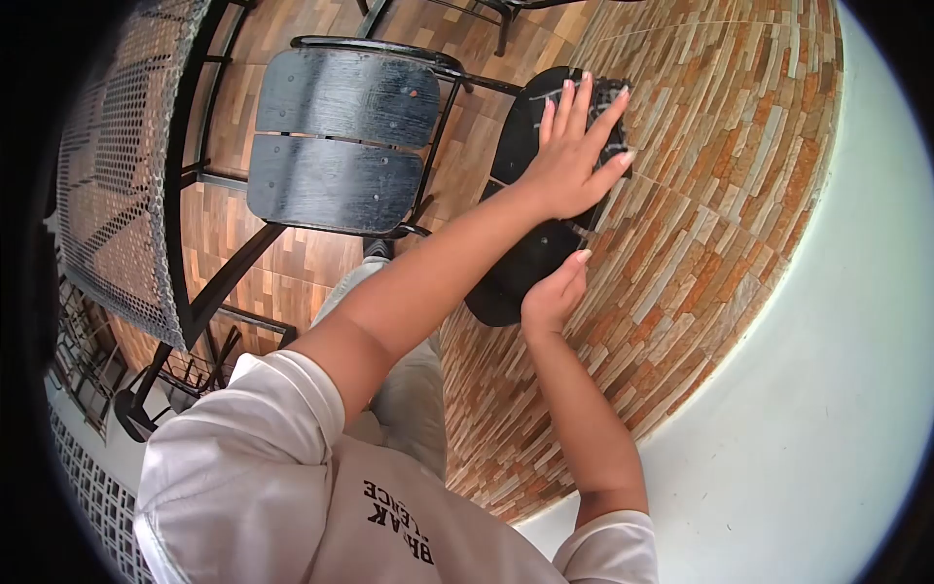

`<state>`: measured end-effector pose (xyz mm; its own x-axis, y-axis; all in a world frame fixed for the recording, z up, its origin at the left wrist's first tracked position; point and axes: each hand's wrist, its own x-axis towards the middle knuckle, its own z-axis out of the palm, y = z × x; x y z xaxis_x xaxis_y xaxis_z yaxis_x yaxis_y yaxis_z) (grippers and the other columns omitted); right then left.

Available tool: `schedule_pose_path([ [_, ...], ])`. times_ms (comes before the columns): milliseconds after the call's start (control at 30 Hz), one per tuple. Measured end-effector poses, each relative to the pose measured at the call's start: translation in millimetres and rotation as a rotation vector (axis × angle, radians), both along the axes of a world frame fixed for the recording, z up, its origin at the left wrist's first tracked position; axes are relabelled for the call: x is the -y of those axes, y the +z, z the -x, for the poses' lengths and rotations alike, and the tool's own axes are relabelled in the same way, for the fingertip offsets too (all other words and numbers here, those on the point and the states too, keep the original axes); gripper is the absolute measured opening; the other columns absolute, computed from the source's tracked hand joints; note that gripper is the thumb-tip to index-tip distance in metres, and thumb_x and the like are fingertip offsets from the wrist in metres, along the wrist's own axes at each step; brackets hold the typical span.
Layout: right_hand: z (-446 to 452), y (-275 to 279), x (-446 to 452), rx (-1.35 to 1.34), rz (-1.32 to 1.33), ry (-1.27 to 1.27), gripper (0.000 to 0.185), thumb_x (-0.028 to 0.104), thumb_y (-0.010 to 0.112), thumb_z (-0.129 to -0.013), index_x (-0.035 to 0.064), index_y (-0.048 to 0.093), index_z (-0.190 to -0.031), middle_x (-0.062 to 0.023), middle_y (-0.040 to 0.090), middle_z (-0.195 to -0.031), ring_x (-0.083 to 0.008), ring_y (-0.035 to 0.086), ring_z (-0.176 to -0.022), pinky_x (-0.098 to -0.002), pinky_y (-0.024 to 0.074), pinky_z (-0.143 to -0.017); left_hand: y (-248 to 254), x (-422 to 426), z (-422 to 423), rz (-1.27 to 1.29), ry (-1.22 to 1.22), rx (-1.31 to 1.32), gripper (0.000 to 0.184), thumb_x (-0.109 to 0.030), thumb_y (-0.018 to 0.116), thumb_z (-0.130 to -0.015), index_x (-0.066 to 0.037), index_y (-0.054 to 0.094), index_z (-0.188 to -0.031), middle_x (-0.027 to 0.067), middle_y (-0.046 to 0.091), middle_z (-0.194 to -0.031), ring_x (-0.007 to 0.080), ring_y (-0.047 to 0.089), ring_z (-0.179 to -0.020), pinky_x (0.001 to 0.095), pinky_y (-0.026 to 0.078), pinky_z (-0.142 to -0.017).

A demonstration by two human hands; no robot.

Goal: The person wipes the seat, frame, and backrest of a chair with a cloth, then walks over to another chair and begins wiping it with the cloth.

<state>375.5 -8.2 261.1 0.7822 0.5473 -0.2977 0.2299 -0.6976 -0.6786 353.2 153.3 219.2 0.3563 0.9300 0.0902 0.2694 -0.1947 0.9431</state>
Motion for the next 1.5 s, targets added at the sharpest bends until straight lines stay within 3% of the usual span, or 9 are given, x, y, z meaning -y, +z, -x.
schedule_pose_path([
  [200, -6, -6, 8, 0.021, -0.026, 0.009, 0.072, 0.05, 0.028, -0.113, -0.013, 0.061, -0.124, -0.0288, 0.067, -0.12, -0.0395, 0.062, -0.112, -0.0425, 0.0434, -0.103, -78, -26, 21, 0.155, 0.146, -0.001, 0.075, -0.056, 0.044, -0.106, -0.023, 0.019, -0.168, 0.029, 0.005, -0.171, 0.0474, 0.003, -0.159, 0.0585, 0.003, -0.126],
  [567, -4, -7, 5, -0.103, -0.154, 0.068, 0.071, 0.05, 0.029, -0.113, -0.0129, 0.061, -0.125, -0.0298, 0.067, -0.121, -0.0411, 0.061, -0.115, -0.0433, 0.0429, -0.104, 13, 68, 13, 0.154, -0.133, 0.009, 0.075, -0.053, 0.04, -0.108, -0.022, 0.01, -0.169, 0.0327, -0.013, -0.169, 0.0527, -0.012, -0.156, 0.0648, -0.005, -0.122],
  [667, -3, -2, 0, -0.091, -0.094, 0.047, 0.072, 0.05, 0.031, -0.113, -0.0138, 0.061, -0.127, -0.0206, 0.068, -0.124, -0.0292, 0.061, -0.114, -0.0376, 0.0429, -0.105, 2, 42, 10, 0.024, -0.099, 0.008, 0.073, -0.053, 0.039, -0.109, -0.022, 0.011, -0.169, 0.031, -0.009, -0.17, 0.0518, -0.009, -0.157, 0.0637, -0.004, -0.122],
  [967, -3, 0, 0, -0.077, -0.072, 0.083, 0.073, 0.052, 0.031, -0.113, -0.013, 0.06, -0.129, -0.0196, 0.066, -0.126, -0.0293, 0.06, -0.117, -0.0376, 0.0428, -0.106, -69, 28, 30, 0.149, 0.105, 0.037, 0.072, -0.052, 0.04, -0.108, -0.023, 0.014, -0.169, 0.0299, -0.004, -0.171, 0.0523, -0.003, -0.157, 0.0651, -0.002, -0.123],
  [1100, 0, -6, -3, -0.044, -0.113, 0.079, 0.075, 0.053, 0.03, -0.113, -0.0133, 0.061, -0.127, -0.0185, 0.066, -0.127, -0.028, 0.06, -0.117, -0.0373, 0.0429, -0.106, -28, 85, 39, 0.158, 0.025, 0.003, 0.07, -0.051, 0.038, -0.109, -0.021, 0.016, -0.169, 0.0314, -0.004, -0.171, 0.0529, -0.005, -0.157, 0.063, -0.002, -0.123],
  [1233, 3, -1, -2, -0.293, -0.219, -0.115, 0.072, 0.048, 0.026, -0.114, -0.0146, 0.058, -0.128, -0.0273, 0.065, -0.126, -0.0344, 0.059, -0.118, -0.0416, 0.0415, -0.105, -2, 92, 31, 0.089, -0.129, 0.044, 0.069, -0.051, 0.039, -0.109, -0.023, 0.019, -0.168, 0.0325, -0.003, -0.17, 0.0537, -0.005, -0.157, 0.0631, -0.003, -0.123],
  [1367, -12, -15, 8, -0.083, -0.153, 0.012, 0.075, 0.054, 0.029, -0.113, -0.0116, 0.063, -0.121, -0.0183, 0.066, -0.125, -0.0266, 0.06, -0.116, -0.0379, 0.0437, -0.104, -25, 47, 22, 0.004, -0.081, 0.051, 0.067, -0.05, 0.04, -0.109, -0.025, 0.02, -0.168, 0.0302, -0.003, -0.171, 0.051, -0.005, -0.158, 0.0621, -0.002, -0.123],
  [1433, -13, -13, 7, -0.065, -0.088, 0.021, 0.074, 0.051, 0.027, -0.113, -0.0141, 0.061, -0.121, -0.0252, 0.066, -0.121, -0.0337, 0.06, -0.113, -0.0418, 0.0422, -0.104, -47, 21, 22, -0.027, -0.07, 0.05, 0.067, -0.05, 0.041, -0.109, -0.027, 0.02, -0.168, 0.0289, -0.003, -0.172, 0.0496, -0.005, -0.158, 0.0616, -0.002, -0.124],
  [1500, -11, -9, 8, -0.059, -0.059, 0.014, 0.073, 0.049, 0.027, -0.113, -0.0154, 0.061, -0.122, -0.0287, 0.066, -0.12, -0.0373, 0.06, -0.112, -0.0438, 0.0415, -0.104, -62, 1, 22, 0.011, 0.023, -0.075, 0.075, -0.05, 0.041, -0.109, -0.017, 0.011, -0.169, 0.027, -0.001, -0.173, 0.0474, -0.005, -0.159, 0.0611, -0.002, -0.124],
])
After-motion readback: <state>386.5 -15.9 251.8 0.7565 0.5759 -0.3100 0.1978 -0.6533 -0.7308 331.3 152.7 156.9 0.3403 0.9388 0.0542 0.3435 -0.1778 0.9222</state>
